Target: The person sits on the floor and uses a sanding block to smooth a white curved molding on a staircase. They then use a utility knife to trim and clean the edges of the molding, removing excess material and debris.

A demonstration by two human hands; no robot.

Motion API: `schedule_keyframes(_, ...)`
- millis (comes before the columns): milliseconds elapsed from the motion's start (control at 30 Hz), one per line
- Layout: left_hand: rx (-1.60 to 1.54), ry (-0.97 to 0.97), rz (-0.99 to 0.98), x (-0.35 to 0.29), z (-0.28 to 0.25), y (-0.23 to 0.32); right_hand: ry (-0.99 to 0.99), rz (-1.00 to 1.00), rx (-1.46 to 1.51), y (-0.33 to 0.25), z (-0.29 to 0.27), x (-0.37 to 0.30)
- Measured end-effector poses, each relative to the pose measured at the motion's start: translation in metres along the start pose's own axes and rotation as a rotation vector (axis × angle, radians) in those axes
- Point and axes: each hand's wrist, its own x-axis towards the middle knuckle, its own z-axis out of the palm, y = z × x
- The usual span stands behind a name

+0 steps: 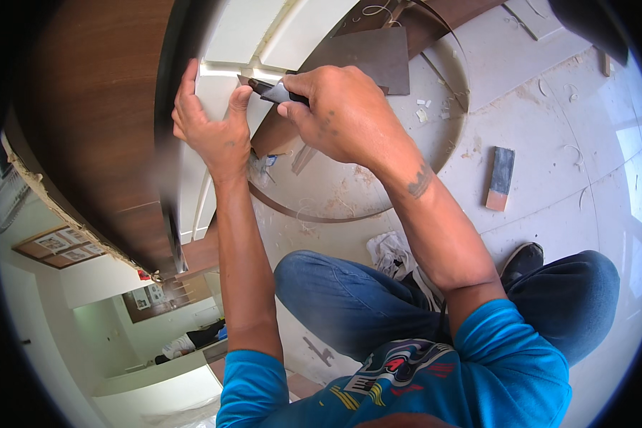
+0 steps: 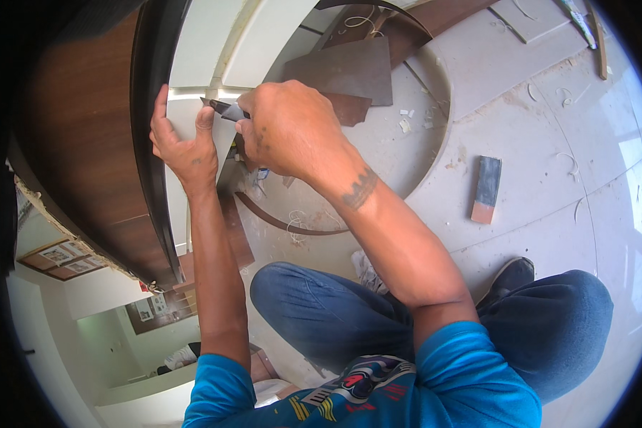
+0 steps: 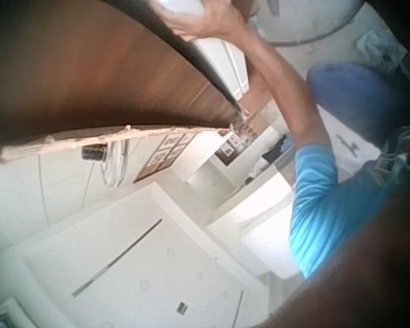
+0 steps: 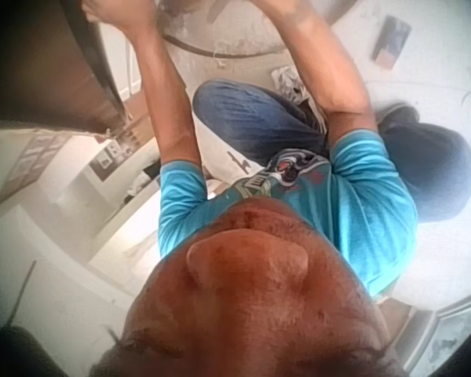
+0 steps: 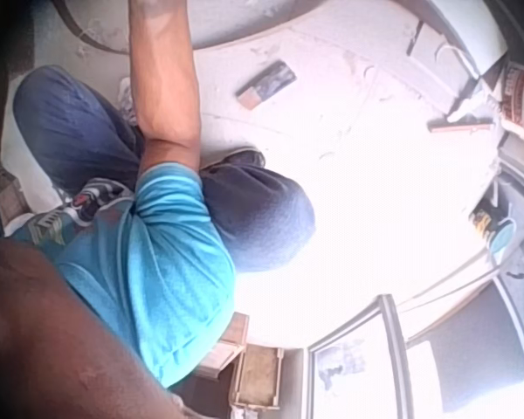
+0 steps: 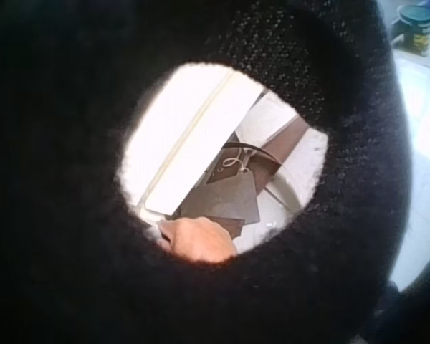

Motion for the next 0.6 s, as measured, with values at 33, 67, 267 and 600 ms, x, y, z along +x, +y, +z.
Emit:
schedule_keyframes(33, -0.029, -0.011, -0.017, 0.000, -0.001, 0.002, 0.011, 0.003, -0.001, 0.001, 0.000, -0.001)
schedule_keyframes(67, -0.020, -0.010, -0.022, 0.001, -0.001, 0.003, 0.022, 0.005, -0.002, 0.003, 0.001, -0.001)
schedule_keyframes(267, -0.017, -0.009, -0.025, 0.003, 0.000, 0.002, -0.020, 0.140, 0.074, -0.001, 0.009, 0.008)
schedule_keyframes(600, -0.053, 0.003, -0.067, 0.000, 0.001, 0.008, 0.011, 0.120, 0.053, 0.000, 0.017, 0.007)
